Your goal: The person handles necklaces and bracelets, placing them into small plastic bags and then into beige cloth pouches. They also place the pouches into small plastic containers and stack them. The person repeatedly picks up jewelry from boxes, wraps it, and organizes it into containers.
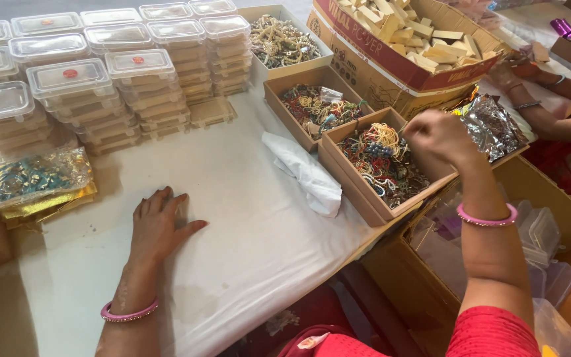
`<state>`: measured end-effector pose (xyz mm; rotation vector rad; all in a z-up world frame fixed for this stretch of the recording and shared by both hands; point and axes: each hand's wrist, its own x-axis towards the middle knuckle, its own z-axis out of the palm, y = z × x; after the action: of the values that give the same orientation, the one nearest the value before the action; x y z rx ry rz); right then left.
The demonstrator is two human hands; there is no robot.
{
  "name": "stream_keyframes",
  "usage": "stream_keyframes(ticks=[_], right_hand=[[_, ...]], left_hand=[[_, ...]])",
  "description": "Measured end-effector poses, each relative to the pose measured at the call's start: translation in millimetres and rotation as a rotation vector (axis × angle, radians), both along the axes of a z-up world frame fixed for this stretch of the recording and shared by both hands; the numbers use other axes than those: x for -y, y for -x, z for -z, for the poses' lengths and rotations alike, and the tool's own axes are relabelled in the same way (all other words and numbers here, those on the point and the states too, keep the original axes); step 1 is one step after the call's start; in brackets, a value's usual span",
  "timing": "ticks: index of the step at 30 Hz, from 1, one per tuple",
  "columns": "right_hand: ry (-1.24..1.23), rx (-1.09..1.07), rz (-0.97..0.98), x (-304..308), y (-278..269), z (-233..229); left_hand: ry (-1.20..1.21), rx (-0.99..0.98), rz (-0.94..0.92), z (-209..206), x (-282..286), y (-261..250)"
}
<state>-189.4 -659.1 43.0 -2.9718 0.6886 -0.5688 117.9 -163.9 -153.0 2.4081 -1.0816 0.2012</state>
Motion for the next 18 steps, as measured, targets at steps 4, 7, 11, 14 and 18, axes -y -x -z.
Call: stream_keyframes(ticks=[4, 7, 11, 14, 18], right_hand=[[-0.234, -0.509, -0.048, 17.7, -8.4, 66.9], [-0.204, -0.683, 0.001, 18.1, -9.6, 95.8], [0.046, -0.45, 0.043, 15.7, -7.6, 63.4], [0.079, 0.075, 0.065, 5.7, 4.8, 13.6], [0.191, 0.578, 0.012, 4.3, 21.7, -35.5]], left_hand=[[0.003, 0.001, -0.002, 0.3, 0.2, 0.3], [0.01, 0.001, -0.003, 0.1, -0.6, 1.8], [0.013, 0.004, -0.005, -0.4, -0.7, 1.1], [0.001, 0.0, -0.002, -0.6, -0.2, 1.0], [-0.011, -0.005, -0.001, -2.0, 0.1, 0.8]])
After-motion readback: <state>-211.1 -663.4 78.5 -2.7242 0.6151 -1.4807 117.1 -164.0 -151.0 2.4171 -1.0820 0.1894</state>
